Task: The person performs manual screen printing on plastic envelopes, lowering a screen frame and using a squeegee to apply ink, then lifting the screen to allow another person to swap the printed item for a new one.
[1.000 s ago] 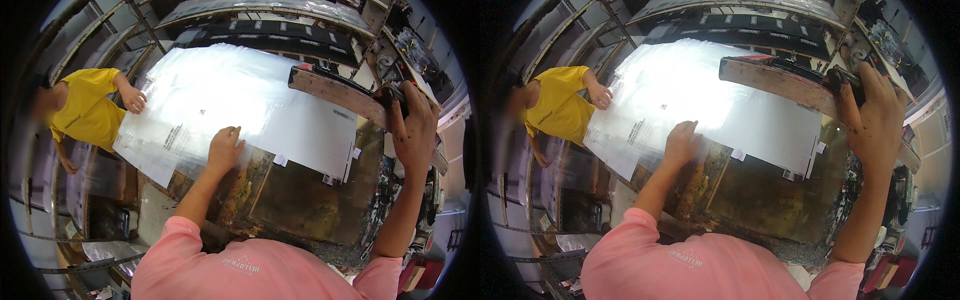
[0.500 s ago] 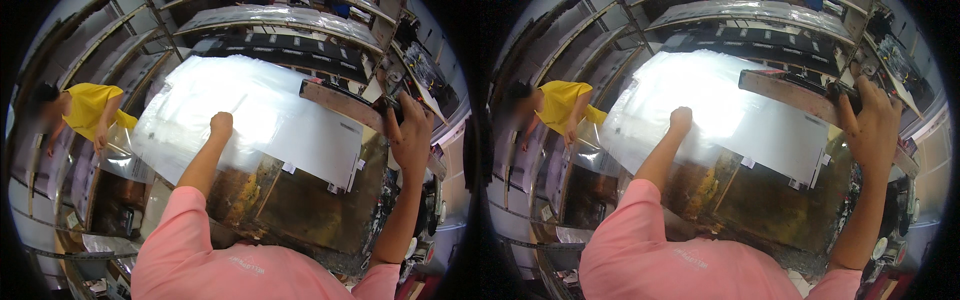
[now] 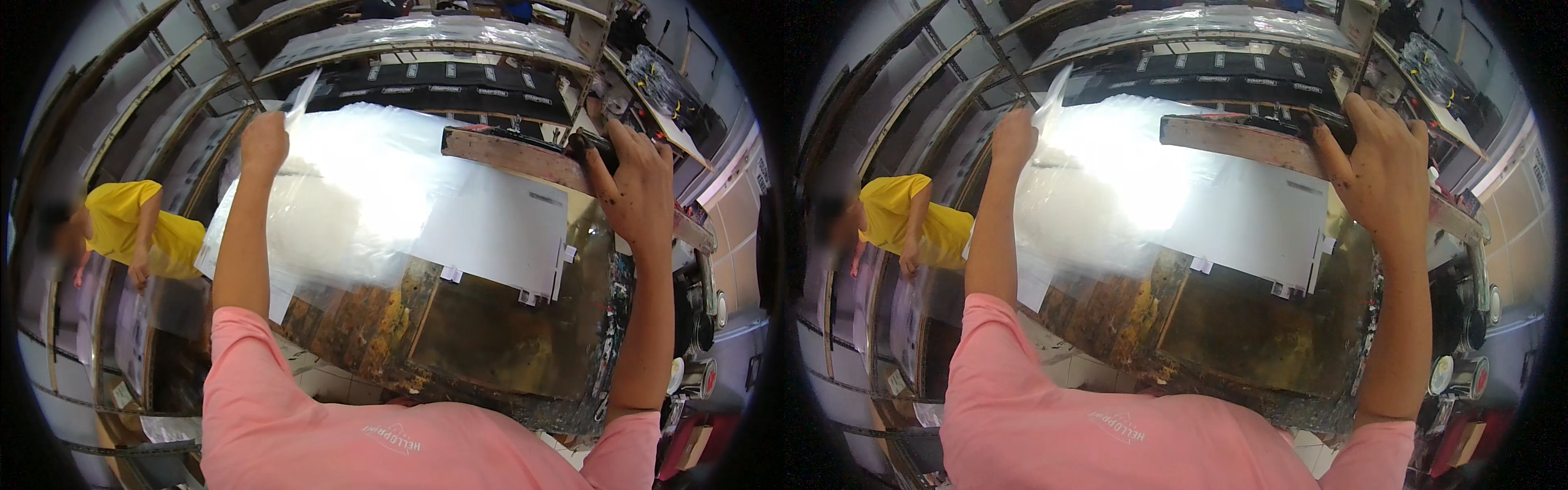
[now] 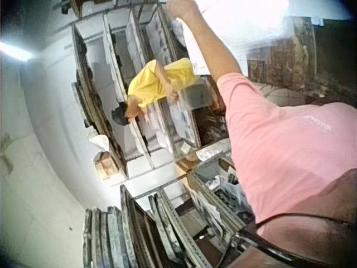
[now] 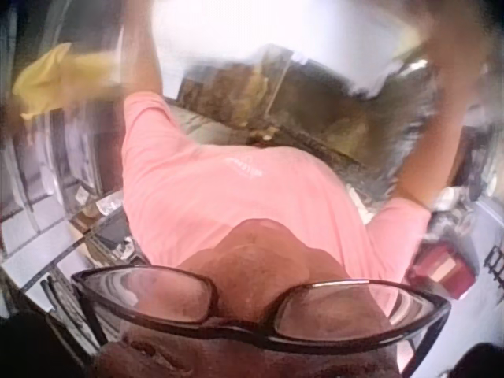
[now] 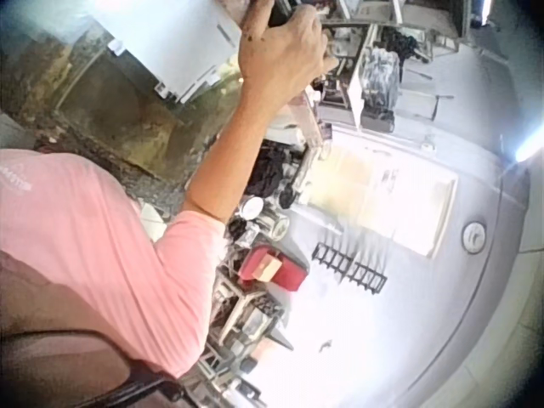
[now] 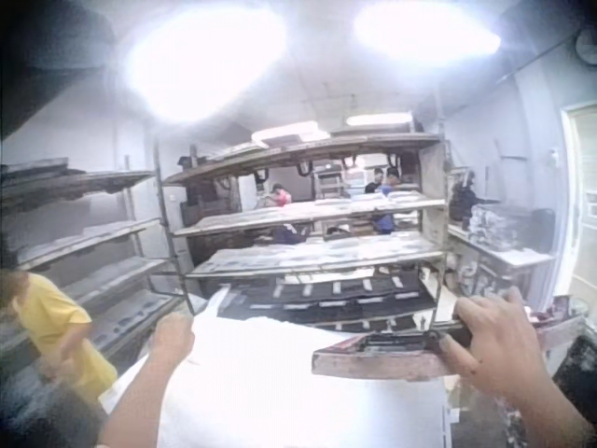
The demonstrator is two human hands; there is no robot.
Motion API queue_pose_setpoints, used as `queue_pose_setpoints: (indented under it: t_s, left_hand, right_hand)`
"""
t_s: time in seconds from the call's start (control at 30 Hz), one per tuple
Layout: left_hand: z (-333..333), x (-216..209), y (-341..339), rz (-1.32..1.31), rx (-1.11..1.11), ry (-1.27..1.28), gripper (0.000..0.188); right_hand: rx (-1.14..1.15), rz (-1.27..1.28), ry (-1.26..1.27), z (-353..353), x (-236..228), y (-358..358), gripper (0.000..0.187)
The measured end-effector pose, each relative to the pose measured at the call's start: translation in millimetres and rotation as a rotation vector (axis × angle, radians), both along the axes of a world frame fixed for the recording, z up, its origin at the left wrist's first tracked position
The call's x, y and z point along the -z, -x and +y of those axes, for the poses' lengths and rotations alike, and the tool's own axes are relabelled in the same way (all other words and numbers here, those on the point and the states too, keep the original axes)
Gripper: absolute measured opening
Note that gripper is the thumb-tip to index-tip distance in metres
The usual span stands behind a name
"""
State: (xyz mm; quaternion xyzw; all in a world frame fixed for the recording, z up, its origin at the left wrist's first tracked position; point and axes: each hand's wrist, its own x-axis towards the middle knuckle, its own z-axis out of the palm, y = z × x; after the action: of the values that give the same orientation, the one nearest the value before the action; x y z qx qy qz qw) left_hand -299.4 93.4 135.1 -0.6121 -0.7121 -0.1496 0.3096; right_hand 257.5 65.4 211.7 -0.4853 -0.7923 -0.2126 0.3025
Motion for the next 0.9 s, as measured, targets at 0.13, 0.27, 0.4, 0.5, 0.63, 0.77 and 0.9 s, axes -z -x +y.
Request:
queue_pose_setpoints:
  t_s: [0.13, 0.27, 0.4, 0.5, 0.63, 0.77, 0.9]
  left_hand:
    - [4, 48, -103, 0.113, 0.057, 0.125, 0.011]
    - [10, 165, -218, 0.001, 0.042, 0.415, 0.010]
    - [19, 197, -247, -0.149, 0.056, 0.551, 0.029]
    - [9, 188, -260, -0.304, 0.053, 0.719, 0.053]
    - [-24, 165, -266, -0.680, 0.232, 0.613, 0.067]
    - [-69, 188, -191, -0.730, 0.417, 0.184, 0.038]
    - [-22, 184, -152, -0.685, 0.456, 0.138, 0.028]
  right_hand:
    - [0.001, -0.012, -0.035, 1, 2, -2, 0.039]
    - [-0.053, 0.024, -0.065, 3, 10, -2, 0.040]
    - [-0.057, 0.012, -0.076, 0, 11, 3, 0.041]
    - [-0.068, 0.012, -0.135, 3, 14, 2, 0.042]
    - [-0.070, 0.022, -0.131, 9, 12, -7, 0.045]
    - [-0.053, -0.024, -0.134, 16, 16, -5, 0.047]
    - [-0.040, -0.037, -0.032, 38, -20, -4, 0.048]
